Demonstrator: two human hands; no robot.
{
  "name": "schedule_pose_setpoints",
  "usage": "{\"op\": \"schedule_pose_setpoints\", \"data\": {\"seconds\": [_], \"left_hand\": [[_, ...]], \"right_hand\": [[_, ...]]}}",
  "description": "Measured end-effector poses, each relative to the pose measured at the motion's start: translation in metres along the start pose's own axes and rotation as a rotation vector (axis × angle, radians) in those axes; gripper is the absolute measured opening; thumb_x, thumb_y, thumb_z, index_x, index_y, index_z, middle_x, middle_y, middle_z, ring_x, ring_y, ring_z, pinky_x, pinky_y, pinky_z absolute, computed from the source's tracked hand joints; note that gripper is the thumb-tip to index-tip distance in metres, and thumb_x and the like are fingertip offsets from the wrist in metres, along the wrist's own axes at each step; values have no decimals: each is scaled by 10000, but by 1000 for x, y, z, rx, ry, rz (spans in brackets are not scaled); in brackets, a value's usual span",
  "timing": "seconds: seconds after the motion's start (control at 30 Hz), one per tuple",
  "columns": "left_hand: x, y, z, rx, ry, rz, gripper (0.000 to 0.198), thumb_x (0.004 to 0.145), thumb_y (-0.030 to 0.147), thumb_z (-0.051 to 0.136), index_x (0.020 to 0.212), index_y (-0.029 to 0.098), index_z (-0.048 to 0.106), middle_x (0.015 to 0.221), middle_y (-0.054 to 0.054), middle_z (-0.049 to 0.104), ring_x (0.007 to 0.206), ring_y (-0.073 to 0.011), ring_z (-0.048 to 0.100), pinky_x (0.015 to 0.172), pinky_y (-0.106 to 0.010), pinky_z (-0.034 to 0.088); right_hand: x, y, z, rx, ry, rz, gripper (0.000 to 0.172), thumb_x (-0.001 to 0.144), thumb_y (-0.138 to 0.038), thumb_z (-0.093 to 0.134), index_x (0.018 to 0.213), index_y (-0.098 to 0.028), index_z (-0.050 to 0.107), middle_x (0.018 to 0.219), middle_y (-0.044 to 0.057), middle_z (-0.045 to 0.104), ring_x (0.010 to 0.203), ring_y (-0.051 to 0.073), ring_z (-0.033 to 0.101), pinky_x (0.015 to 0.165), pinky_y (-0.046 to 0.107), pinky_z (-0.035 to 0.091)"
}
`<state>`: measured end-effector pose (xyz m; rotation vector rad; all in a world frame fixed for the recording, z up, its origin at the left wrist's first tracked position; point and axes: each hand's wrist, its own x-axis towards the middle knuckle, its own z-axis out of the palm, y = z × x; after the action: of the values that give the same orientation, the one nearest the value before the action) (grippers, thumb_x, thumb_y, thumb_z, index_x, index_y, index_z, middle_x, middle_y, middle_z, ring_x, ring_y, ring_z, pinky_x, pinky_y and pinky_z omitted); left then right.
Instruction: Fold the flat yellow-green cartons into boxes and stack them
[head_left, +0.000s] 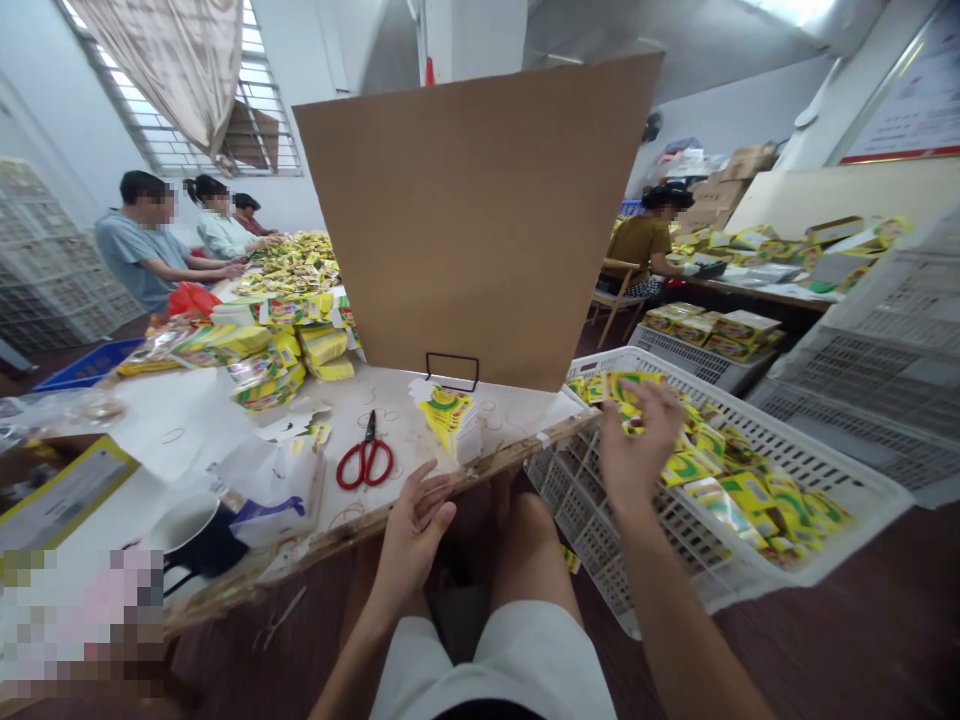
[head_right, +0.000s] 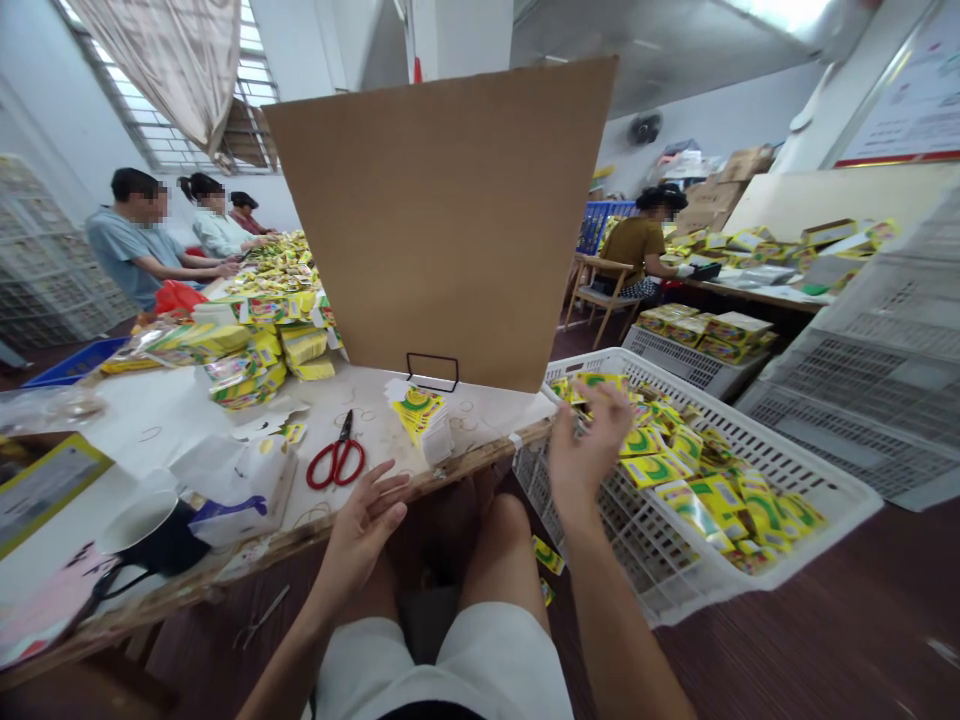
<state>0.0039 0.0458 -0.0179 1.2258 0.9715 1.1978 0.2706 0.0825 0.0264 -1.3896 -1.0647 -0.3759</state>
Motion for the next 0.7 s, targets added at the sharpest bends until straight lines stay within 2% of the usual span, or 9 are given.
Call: {"op": "schedule_pose_setpoints", "data": {"seconds": [0.03, 0.07, 0.13, 0.17, 0.27, 0.37, 0.43, 0.53, 0.7], "left_hand": [[0, 0, 2, 10, -10, 3, 530, 772, 311, 654, 1242, 184, 445, 1187, -145, 604, 1117, -247, 595, 1029, -467, 409], [-1, 1, 4, 23, -30, 7, 496, 779, 311, 646, 1224, 182, 467, 1170, -140, 614, 1104, -243, 601, 1022, -461, 417], [-3, 2, 7, 53, -69, 18, 442, 789, 307, 637, 1191, 176, 510, 1143, -134, 633, 1086, -239, 608, 1010, -447, 431], [-4, 3, 7, 69, -80, 20, 428, 790, 305, 635, 1181, 171, 526, 1134, -134, 640, 1080, -240, 610, 1004, -441, 437], [-6, 3, -1, 111, -54, 22, 430, 789, 306, 635, 1180, 155, 539, 1106, -139, 656, 1061, -245, 619, 989, -439, 449], [-8, -1, -15, 134, 9, 19, 437, 781, 324, 642, 1169, 149, 543, 1061, -134, 672, 1028, -246, 636, 972, -446, 460], [-8, -4, -22, 134, 54, 19, 439, 765, 340, 658, 1146, 145, 557, 1034, -132, 682, 1012, -249, 643, 965, -448, 465], [-5, -5, -23, 82, 125, 17, 438, 745, 374, 683, 1101, 137, 589, 1066, -144, 684, 1025, -259, 643, 975, -447, 458], [2, -3, -16, -189, 139, 56, 472, 790, 436, 640, 1174, 166, 591, 1191, -136, 654, 1100, -266, 615, 986, -426, 455]], "right_hand": [[-3, -8, 15, 50, -97, -4, 267, 860, -272, 508, 1073, -166, 628, 1134, 116, 559, 1115, 254, 487, 931, 433, 408], [-8, -17, 32, 96, -260, -10, 229, 863, -271, 505, 1010, -171, 648, 1082, 99, 588, 1073, 234, 512, 953, 415, 393], [-24, -36, 73, 104, -588, 69, 215, 837, -301, 557, 960, -160, 663, 1097, 101, 596, 1092, 223, 503, 984, 368, 360], [-31, -43, 93, 102, -652, 97, 237, 815, -320, 592, 959, -146, 664, 1079, 108, 611, 1078, 228, 515, 970, 355, 363], [-43, -51, 141, 93, -723, 201, 296, 753, -344, 658, 902, -87, 649, 1001, 147, 639, 1033, 257, 544, 903, 367, 383], [-40, -43, 164, 104, -757, 315, 204, 683, -265, 714, 762, -100, 626, 947, 154, 657, 1030, 279, 549, 885, 395, 380], [-35, -38, 166, 135, -754, 377, 149, 656, -207, 716, 725, -129, 609, 983, 154, 659, 1072, 294, 526, 907, 406, 365], [-35, -39, 151, 259, -751, 447, 106, 714, -225, 641, 793, -161, 608, 1011, 124, 660, 1060, 274, 537, 907, 389, 380], [-73, -64, 88, 587, -868, 584, 301, 765, -380, 564, 971, -162, 593, 854, 60, 687, 800, 205, 633, 748, 333, 491]]}}
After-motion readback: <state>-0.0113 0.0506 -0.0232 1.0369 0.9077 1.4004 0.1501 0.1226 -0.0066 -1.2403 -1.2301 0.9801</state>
